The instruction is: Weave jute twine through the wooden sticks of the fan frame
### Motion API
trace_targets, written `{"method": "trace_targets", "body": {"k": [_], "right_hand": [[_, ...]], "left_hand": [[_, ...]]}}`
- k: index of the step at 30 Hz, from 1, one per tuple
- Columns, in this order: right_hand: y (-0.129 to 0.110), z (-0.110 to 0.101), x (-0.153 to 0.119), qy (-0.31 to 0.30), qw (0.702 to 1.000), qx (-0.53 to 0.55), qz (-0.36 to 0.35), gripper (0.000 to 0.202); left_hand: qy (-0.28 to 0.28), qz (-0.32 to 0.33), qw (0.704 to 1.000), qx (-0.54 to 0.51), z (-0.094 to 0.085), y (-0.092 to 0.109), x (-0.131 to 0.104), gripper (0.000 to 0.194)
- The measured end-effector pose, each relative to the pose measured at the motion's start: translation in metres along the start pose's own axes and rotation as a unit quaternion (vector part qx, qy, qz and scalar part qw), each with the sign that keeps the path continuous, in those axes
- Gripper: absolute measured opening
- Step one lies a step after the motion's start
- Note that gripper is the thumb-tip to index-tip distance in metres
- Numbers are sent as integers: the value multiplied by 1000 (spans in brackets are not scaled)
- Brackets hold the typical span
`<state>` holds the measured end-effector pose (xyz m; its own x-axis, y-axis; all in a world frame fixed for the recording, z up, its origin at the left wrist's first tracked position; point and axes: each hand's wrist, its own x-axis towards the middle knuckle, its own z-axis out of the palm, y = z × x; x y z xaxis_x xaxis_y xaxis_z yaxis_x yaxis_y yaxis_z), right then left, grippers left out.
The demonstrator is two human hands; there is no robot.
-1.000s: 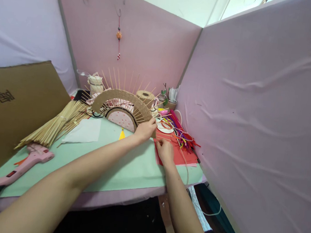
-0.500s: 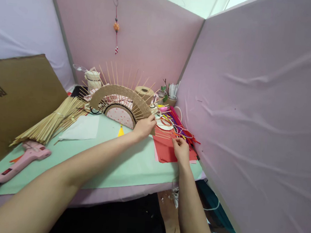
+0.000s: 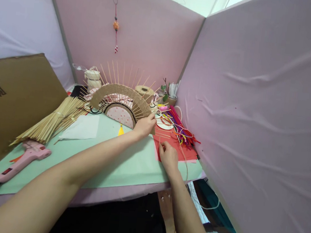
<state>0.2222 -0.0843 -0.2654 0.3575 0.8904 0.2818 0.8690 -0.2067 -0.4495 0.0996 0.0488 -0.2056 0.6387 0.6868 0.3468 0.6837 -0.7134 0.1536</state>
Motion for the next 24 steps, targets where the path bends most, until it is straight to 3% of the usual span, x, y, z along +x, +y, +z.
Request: {"method": "trace_targets", "body": {"k": [3,7,11,15,20,24], "right_hand": [[0,-1,1,-11,999,-36,17,28],[-7,0,0,-20,998,-64,-12,40],[-23,0,6,-34,993,-89,-63,46],[-29,-9,19,-16,994,-91,-49,49],[-14,-19,25,39,994,69,-75,43],[-1,-17,31,21,950,303,-68,40]], "left_hand": [[6,-1,1000,-7,-2,0,0,29],[20,-11,999,-45,-11,-1,5,27],[57,-6,993,-107,-30,-4,12,20],[117,38,983,-137,-52,-7,15,19],[157,40,977,-142,-73,-9,11,22],[137,48,979,-141,-83,-4,5,23]]}}
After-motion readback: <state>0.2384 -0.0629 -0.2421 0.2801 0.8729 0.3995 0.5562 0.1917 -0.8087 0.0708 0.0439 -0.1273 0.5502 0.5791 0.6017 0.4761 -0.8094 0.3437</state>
